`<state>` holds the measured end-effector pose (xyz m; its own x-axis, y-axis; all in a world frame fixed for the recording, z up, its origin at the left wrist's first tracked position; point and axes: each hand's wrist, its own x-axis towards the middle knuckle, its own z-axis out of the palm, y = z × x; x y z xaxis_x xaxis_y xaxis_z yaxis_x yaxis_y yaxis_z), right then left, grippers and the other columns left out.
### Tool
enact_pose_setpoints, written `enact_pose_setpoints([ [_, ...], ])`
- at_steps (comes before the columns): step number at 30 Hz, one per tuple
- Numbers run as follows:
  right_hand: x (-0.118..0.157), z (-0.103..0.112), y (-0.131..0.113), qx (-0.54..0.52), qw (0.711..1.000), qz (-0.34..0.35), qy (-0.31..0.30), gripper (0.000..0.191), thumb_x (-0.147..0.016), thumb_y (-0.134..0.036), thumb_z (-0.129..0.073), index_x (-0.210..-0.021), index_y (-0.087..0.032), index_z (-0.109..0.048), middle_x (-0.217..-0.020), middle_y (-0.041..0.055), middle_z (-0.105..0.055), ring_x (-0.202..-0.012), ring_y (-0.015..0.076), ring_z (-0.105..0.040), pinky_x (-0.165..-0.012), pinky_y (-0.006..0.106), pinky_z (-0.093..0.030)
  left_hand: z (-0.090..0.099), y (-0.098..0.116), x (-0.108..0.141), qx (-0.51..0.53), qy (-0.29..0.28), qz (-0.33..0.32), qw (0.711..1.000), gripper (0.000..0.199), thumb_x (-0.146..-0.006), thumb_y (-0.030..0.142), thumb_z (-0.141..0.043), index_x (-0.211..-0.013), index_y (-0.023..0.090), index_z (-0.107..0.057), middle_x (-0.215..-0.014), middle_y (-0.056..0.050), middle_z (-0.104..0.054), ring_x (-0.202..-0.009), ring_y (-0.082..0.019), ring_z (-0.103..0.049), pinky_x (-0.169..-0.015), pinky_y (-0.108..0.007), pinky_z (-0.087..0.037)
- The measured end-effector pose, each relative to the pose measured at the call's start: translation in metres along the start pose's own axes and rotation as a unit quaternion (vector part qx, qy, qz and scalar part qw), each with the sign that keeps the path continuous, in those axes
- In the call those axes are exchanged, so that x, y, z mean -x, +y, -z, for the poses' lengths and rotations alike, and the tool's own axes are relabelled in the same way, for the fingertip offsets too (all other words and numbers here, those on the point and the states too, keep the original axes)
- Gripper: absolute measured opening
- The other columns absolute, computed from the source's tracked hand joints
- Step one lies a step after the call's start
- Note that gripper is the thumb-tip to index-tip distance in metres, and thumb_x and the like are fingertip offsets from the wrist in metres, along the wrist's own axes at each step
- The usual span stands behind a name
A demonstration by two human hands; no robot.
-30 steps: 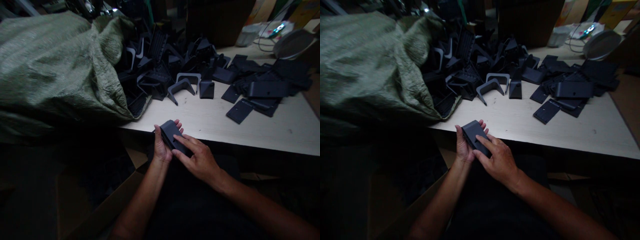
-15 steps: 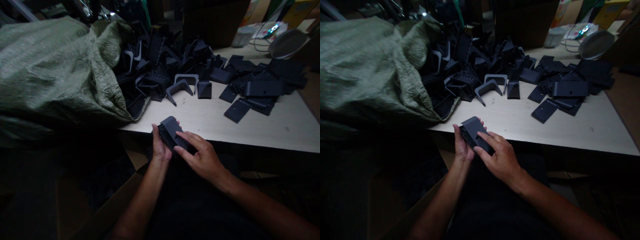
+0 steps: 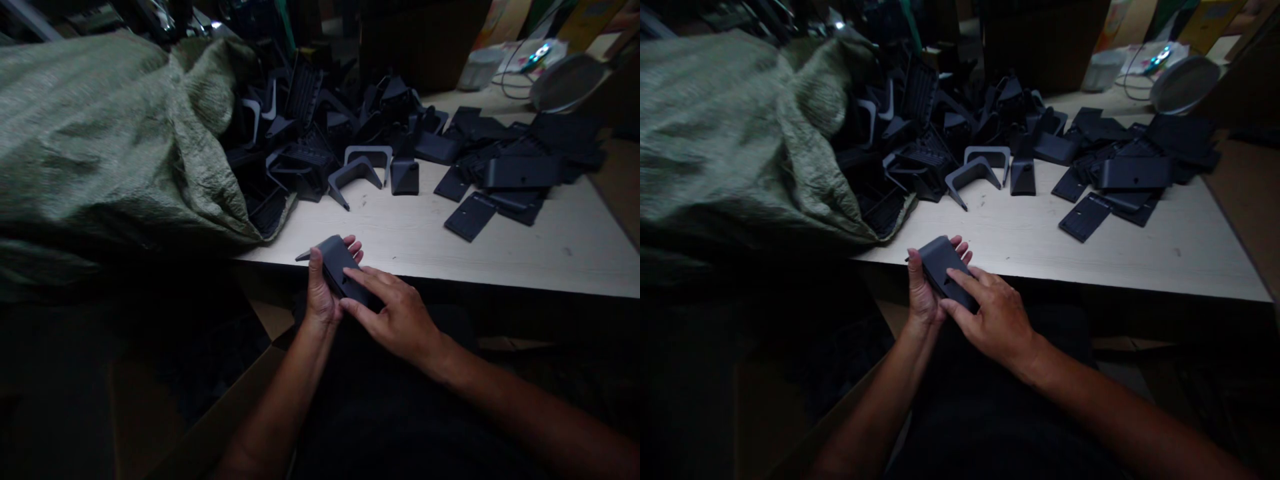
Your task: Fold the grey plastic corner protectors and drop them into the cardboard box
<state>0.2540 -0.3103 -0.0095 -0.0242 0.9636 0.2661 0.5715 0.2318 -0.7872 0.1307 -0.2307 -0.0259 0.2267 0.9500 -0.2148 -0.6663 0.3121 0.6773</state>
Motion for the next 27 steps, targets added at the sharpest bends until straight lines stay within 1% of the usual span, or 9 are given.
enact_pose_setpoints([
  [3, -0.007, 0.008, 0.003, -0.106, 0.994, -0.037, 0.012, 0.049, -0.094, -0.038, -0.080, -0.140, -0.028, -0.068, -0.135, 0.0081, -0.070, -0.121, 0.0277, -0.068, -0.109, 0.046, -0.053, -0.006, 0.005, 0.008, 0.006, -0.044, -0.005, 0.999, 0.061, -0.087, 0.069, -0.066, -0.117, 0.017, -0.076, -0.125, -0.015, -0.077, -0.126, -0.034, -0.068, -0.115, -0.048, -0.050],
  [7, -0.026, 0.017, 0.009, -0.312, 0.942, -0.126, 0.016, 0.045, -0.092, -0.048, -0.080, -0.128, -0.023, -0.068, -0.122, 0.0077, -0.074, -0.109, 0.0244, -0.071, -0.092, 0.035, -0.059, -0.014, 0.006, 0.014, 0.008, -0.109, 0.010, 0.994, 0.061, -0.082, 0.064, -0.070, -0.124, 0.019, -0.074, -0.140, -0.015, -0.071, -0.137, -0.042, -0.060, -0.114, -0.055, -0.049],
  [14, -0.042, 0.017, 0.006, -0.443, 0.877, -0.177, -0.058, 0.042, -0.093, -0.059, -0.075, -0.101, -0.018, -0.070, -0.093, 0.0037, -0.072, -0.086, 0.0201, -0.068, -0.077, 0.029, -0.053, -0.020, -0.004, 0.017, -0.027, -0.151, 0.016, 0.988, 0.068, -0.069, 0.052, -0.082, -0.128, 0.020, -0.071, -0.148, -0.016, -0.065, -0.149, -0.041, -0.048, -0.124, -0.049, -0.036],
  [16, -0.038, 0.015, 0.007, -0.450, 0.874, -0.172, -0.068, 0.042, -0.092, -0.059, -0.076, -0.100, -0.018, -0.070, -0.091, 0.0030, -0.070, -0.083, 0.0193, -0.066, -0.075, 0.028, -0.052, -0.021, -0.001, 0.015, 0.001, -0.131, 0.042, 0.990, 0.068, -0.073, 0.060, -0.078, -0.127, 0.018, -0.070, -0.145, -0.018, -0.066, -0.147, -0.041, -0.049, -0.123, -0.051, -0.038],
  [18, -0.032, 0.014, 0.008, -0.426, 0.888, -0.154, -0.085, 0.040, -0.092, -0.057, -0.077, -0.100, -0.018, -0.070, -0.089, 0.0023, -0.069, -0.081, 0.0184, -0.064, -0.074, 0.027, -0.050, -0.021, 0.007, 0.009, 0.048, -0.065, 0.057, 0.995, 0.061, -0.081, 0.064, -0.070, -0.119, 0.017, -0.070, -0.130, -0.018, -0.074, -0.136, -0.038, -0.061, -0.119, -0.052, -0.043],
  [20, -0.024, 0.012, 0.009, -0.394, 0.903, -0.140, -0.100, 0.038, -0.092, -0.054, -0.078, -0.097, -0.018, -0.071, -0.085, 0.0011, -0.067, -0.078, 0.0177, -0.062, -0.071, 0.027, -0.049, -0.023, 0.015, 0.003, 0.068, 0.026, 0.064, 0.995, 0.041, -0.086, 0.057, -0.068, -0.103, 0.019, -0.069, -0.098, -0.011, -0.080, -0.109, -0.030, -0.075, -0.112, -0.050, -0.049],
  [22, -0.016, 0.008, 0.008, -0.367, 0.918, -0.126, -0.078, 0.036, -0.092, -0.053, -0.078, -0.097, -0.018, -0.072, -0.085, 0.0008, -0.067, -0.079, 0.0183, -0.061, -0.073, 0.027, -0.050, -0.027, 0.021, 0.001, 0.041, 0.084, 0.062, 0.994, 0.024, -0.085, 0.044, -0.072, -0.087, 0.021, -0.063, -0.068, 0.001, -0.069, -0.081, -0.023, -0.076, -0.104, -0.047, -0.055],
  [24, -0.010, 0.002, 0.005, -0.347, 0.931, -0.109, -0.027, 0.035, -0.092, -0.052, -0.078, -0.103, -0.019, -0.074, -0.091, 0.0020, -0.069, -0.088, 0.0206, -0.063, -0.082, 0.030, -0.051, -0.032, 0.022, 0.003, -0.005, 0.090, 0.050, 0.995, 0.023, -0.084, 0.039, -0.073, -0.079, 0.022, -0.058, -0.056, 0.006, -0.058, -0.070, -0.020, -0.073, -0.098, -0.044, -0.058],
  [27, -0.008, -0.001, 0.001, -0.338, 0.935, -0.103, 0.017, 0.036, -0.090, -0.053, -0.080, -0.105, -0.021, -0.076, -0.099, 0.0036, -0.072, -0.097, 0.0236, -0.065, -0.091, 0.033, -0.051, -0.039, 0.019, 0.008, -0.036, 0.085, 0.023, 0.995, 0.022, -0.085, 0.037, -0.071, -0.077, 0.022, -0.056, -0.057, 0.006, -0.056, -0.068, -0.019, -0.072, -0.092, -0.039, -0.059],
])
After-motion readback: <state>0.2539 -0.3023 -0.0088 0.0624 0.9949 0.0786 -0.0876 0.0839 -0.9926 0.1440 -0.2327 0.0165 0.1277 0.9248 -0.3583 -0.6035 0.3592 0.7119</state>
